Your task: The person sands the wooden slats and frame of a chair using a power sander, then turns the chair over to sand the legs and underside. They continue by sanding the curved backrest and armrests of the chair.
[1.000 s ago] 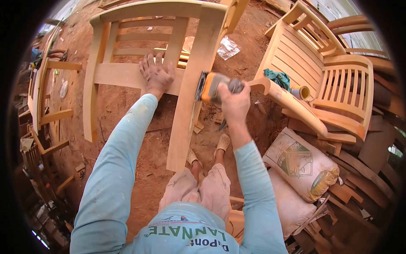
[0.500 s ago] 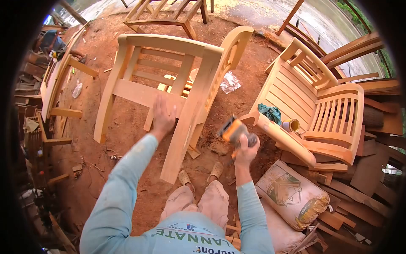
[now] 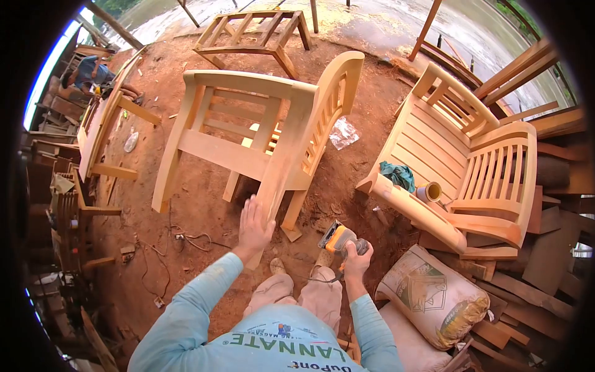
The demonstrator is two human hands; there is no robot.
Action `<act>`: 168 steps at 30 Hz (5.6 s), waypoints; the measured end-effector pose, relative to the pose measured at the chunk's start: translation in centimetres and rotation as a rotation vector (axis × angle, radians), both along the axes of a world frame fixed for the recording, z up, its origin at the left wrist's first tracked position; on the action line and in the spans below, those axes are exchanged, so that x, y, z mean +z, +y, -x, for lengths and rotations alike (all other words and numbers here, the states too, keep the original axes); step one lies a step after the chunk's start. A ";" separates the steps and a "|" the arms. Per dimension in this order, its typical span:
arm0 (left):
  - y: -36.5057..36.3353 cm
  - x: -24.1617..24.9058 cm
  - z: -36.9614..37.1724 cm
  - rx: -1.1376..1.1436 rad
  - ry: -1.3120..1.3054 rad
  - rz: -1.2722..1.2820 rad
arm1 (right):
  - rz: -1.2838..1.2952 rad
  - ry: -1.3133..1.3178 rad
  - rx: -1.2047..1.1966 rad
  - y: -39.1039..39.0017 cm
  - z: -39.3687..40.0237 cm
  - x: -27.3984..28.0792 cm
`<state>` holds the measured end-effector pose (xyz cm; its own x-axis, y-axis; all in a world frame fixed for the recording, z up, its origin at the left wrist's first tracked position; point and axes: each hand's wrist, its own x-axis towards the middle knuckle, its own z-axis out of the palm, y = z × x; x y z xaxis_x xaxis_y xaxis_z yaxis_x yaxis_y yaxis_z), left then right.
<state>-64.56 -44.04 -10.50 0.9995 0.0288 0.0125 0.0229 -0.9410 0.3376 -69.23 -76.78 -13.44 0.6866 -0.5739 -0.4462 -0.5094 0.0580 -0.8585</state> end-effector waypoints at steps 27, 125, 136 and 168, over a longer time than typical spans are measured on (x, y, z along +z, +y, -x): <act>39.4 -1.7 -17.4 0.208 -0.400 -0.165 | -0.584 -0.343 0.579 9.2 -17.6 15.7; 48.0 -5.2 -11.6 0.422 -0.208 0.004 | 0.311 0.282 1.367 43.8 -42.9 15.0; 48.6 -4.7 -11.4 0.408 -0.195 0.057 | 0.311 0.243 1.428 49.3 -44.5 14.7; 48.1 -4.7 -11.6 0.400 -0.223 0.088 | 0.280 0.196 1.437 55.1 -45.2 15.8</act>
